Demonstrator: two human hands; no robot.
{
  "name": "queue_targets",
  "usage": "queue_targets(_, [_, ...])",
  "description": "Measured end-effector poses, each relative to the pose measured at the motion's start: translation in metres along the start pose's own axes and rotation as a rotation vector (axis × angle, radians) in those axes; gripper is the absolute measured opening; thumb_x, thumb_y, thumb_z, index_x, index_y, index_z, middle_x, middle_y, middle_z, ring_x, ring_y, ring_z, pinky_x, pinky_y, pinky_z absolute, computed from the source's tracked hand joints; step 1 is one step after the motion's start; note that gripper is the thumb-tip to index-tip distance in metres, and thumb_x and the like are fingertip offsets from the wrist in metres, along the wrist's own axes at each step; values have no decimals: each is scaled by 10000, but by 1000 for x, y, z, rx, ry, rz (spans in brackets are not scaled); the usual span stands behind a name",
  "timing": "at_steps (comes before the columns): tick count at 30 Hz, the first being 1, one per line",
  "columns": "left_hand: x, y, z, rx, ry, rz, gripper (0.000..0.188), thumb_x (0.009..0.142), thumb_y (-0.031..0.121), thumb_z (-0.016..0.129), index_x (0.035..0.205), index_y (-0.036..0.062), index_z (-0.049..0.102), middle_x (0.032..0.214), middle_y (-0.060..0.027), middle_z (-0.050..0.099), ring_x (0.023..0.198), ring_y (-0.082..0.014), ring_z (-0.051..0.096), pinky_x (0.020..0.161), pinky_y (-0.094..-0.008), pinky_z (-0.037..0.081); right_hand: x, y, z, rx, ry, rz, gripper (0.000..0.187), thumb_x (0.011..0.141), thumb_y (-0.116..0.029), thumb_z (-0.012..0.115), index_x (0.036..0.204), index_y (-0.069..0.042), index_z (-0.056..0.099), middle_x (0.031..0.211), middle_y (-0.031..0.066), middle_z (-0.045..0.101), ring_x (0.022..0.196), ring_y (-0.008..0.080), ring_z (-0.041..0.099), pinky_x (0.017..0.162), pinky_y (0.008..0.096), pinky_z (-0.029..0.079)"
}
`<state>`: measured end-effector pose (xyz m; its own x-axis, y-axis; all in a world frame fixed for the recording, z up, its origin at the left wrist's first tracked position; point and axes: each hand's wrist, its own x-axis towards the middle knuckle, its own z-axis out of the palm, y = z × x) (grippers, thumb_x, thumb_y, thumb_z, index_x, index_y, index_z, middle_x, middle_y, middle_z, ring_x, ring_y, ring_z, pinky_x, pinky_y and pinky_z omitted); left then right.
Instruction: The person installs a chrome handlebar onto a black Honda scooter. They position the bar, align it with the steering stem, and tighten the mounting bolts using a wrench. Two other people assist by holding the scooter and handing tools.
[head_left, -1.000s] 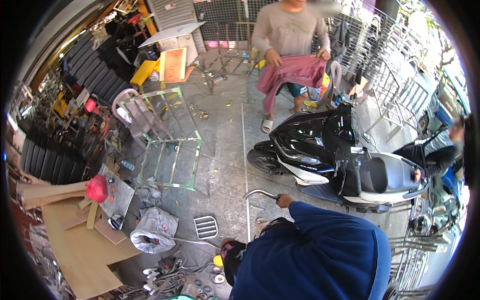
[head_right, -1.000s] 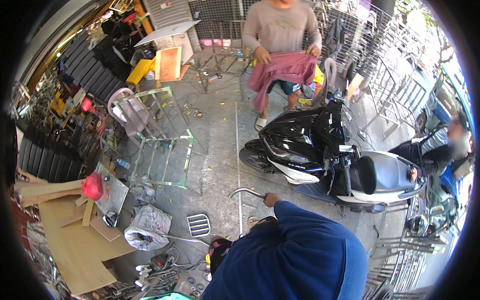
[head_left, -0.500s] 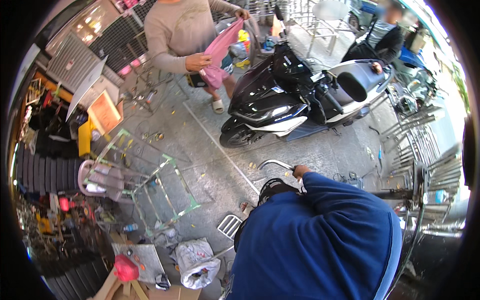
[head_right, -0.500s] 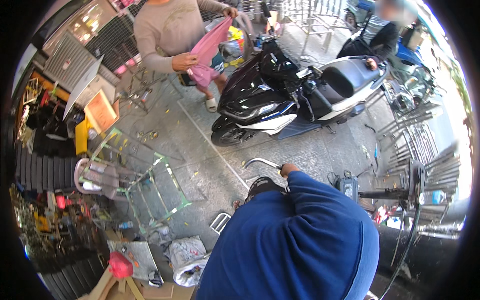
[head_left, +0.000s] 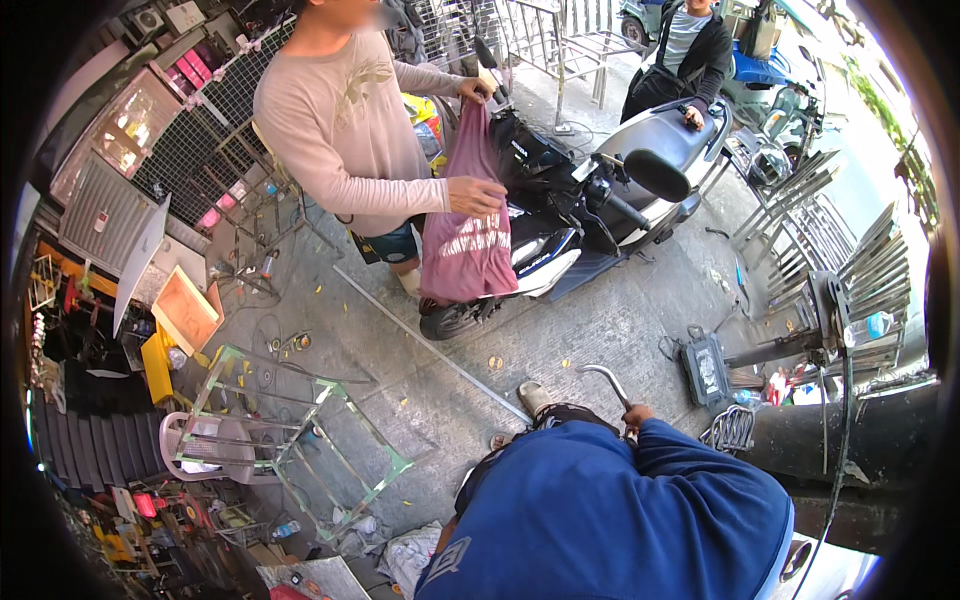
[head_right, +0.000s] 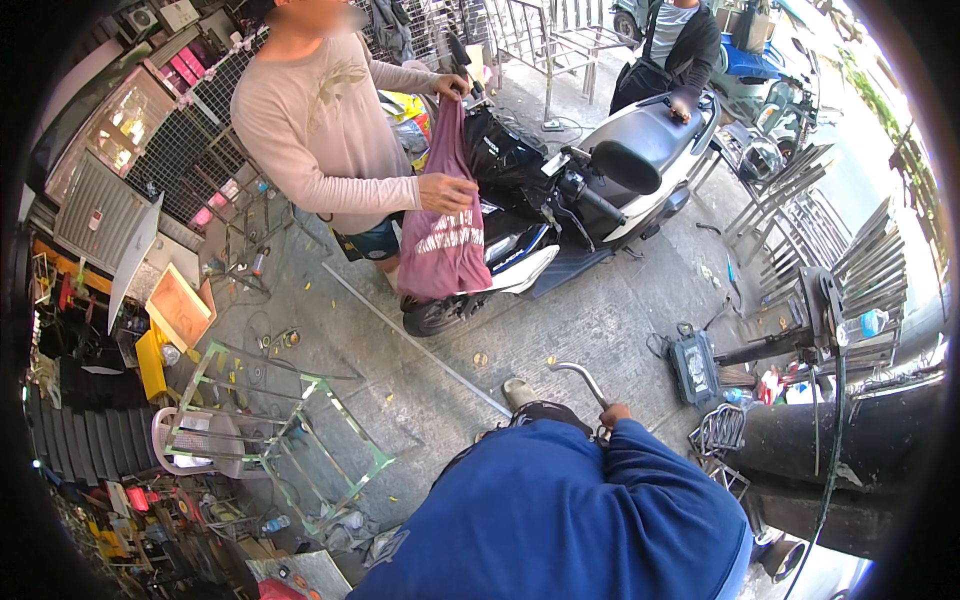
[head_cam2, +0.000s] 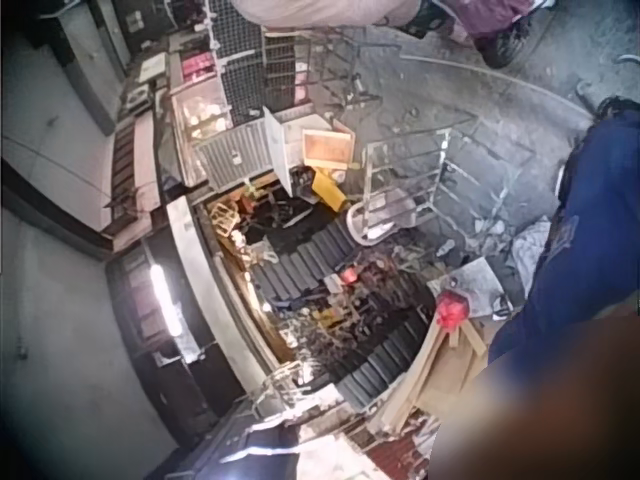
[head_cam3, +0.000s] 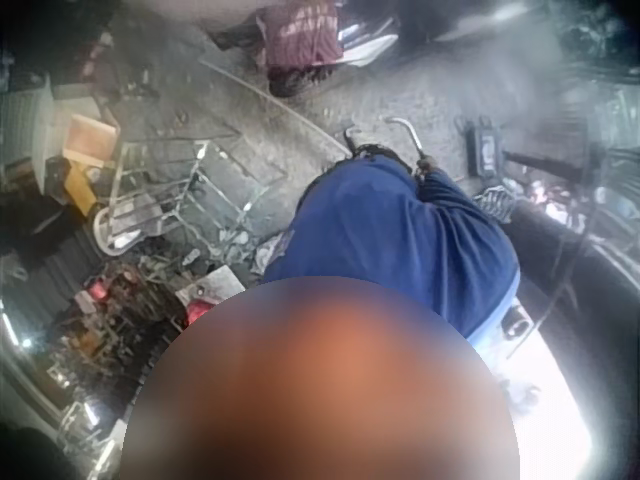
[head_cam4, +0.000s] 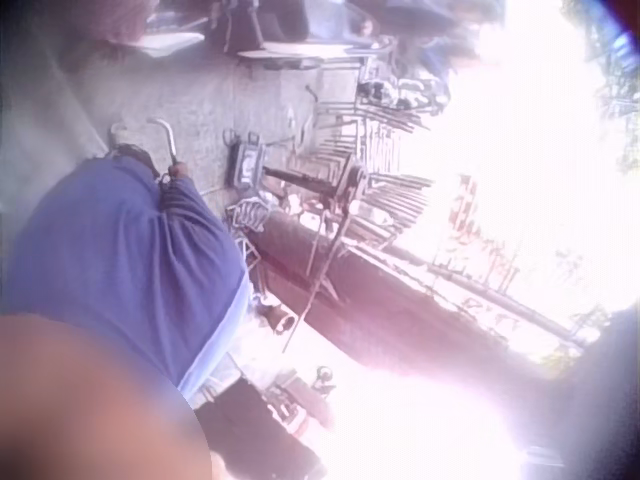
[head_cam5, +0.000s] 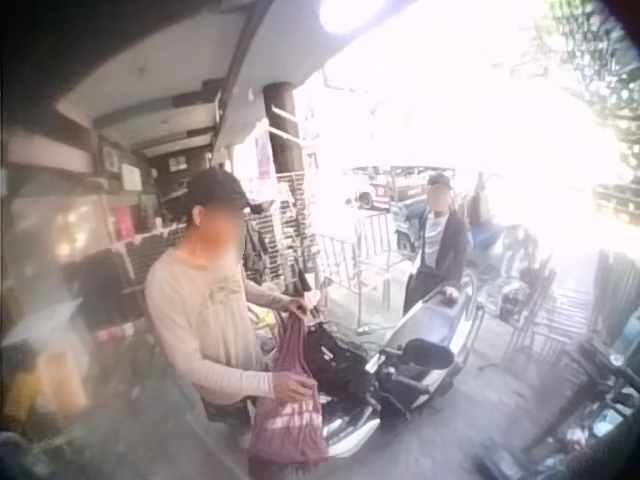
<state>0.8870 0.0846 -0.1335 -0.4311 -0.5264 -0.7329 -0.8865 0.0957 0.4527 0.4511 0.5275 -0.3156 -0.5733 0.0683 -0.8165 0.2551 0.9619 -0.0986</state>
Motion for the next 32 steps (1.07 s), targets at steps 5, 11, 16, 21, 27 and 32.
queue_targets(5, [4,10,-23,102,25,16,504,874,313,854,1160,-64,680,1052,-235,765,987,-347,751,889,-486,574,28,13,25,149,81,-92,360,946,-243,778,1261,-72,743,807,200,766,632,305,767,524,492,592])
queue_targets(11, [9,36,-63,43,59,102,483,868,277,864,1166,-53,675,1025,-193,761,944,-289,738,855,-453,576,18,-16,3,372,1,17,395,955,-239,752,1286,-33,695,859,205,787,623,300,772,508,419,601])
queue_targets(16, [37,64,-117,231,-86,215,546,876,261,843,1322,-2,670,972,-161,780,893,-332,763,820,-460,589,-2,-48,4,532,29,121,300,997,-210,712,1241,-35,695,789,190,761,551,289,731,455,420,569])
queue_targets(21, [62,83,-183,500,-196,207,622,850,301,855,1381,36,668,989,-206,795,947,-419,774,843,-512,605,-19,-55,46,594,55,211,490,920,-331,742,1289,-8,740,1004,216,812,875,324,820,736,433,641])
queue_targets(27, [82,127,-234,523,88,353,714,852,272,870,1476,75,581,1242,-259,743,1123,-465,723,1007,-520,562,-23,-41,104,118,171,60,654,985,-359,709,1491,28,561,973,232,806,829,358,808,661,503,647])
queue_targets(32, [139,130,-255,517,-3,315,393,894,262,760,1171,-11,700,1173,-266,762,1125,-452,727,981,-532,584,-35,-125,115,1193,-106,-123,758,1015,-402,704,1577,37,446,1429,334,649,1051,532,755,743,642,655])
